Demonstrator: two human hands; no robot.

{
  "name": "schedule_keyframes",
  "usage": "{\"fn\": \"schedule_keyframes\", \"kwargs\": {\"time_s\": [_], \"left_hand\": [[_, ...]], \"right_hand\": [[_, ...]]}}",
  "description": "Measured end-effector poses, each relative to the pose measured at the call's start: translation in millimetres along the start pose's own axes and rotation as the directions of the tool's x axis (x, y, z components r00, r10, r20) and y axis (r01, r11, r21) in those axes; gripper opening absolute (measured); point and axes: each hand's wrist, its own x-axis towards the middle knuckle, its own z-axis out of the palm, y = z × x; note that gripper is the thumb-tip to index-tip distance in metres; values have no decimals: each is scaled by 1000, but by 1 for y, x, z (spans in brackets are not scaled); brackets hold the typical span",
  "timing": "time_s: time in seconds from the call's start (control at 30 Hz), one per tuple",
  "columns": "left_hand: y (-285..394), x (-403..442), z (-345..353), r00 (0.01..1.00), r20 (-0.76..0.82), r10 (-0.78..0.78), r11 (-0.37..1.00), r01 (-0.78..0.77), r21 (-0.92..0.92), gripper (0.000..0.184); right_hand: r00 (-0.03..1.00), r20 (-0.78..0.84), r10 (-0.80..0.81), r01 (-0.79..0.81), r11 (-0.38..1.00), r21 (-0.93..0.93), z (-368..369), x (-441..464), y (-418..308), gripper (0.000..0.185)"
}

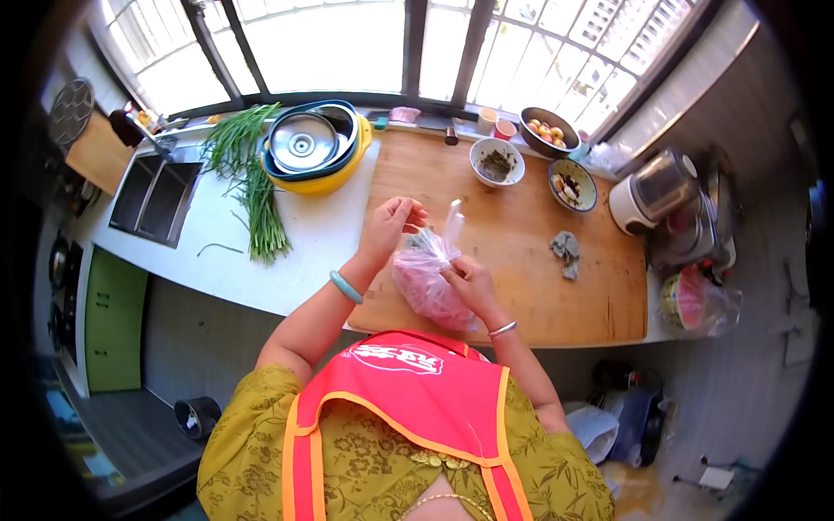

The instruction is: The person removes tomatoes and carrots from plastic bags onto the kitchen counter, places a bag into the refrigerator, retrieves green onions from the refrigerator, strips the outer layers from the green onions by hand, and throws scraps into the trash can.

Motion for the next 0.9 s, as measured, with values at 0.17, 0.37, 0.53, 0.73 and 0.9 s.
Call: {"fn": "schedule_keyframes", "kwargs": {"time_s": [0.17, 0.37, 0.53, 0.73, 0.9], "left_hand": [[-53, 2, -17, 940, 340, -7, 887, -151, 435, 19], [-66, 14, -6, 667, 734, 127, 520, -675, 523, 13], [-70, 52, -48, 823, 485, 294, 490, -566, 663, 6], [-40, 43, -65, 909, 388, -152, 876, -58, 478, 2], [-19, 13, -61, 720, 668, 188, 613, -617, 493, 11]], "right_hand": [[991, -110, 77, -77, 997, 1, 10, -15, 3, 13], [960, -245, 135, -117, 989, 87, 24, -28, -14, 13], [931, -312, 190, -157, 979, 128, 20, -49, -16, 13], [898, -322, 299, -190, 925, 329, 12, -62, -29, 15], [963, -164, 216, -229, 971, -67, 21, -57, -51, 17]]}}
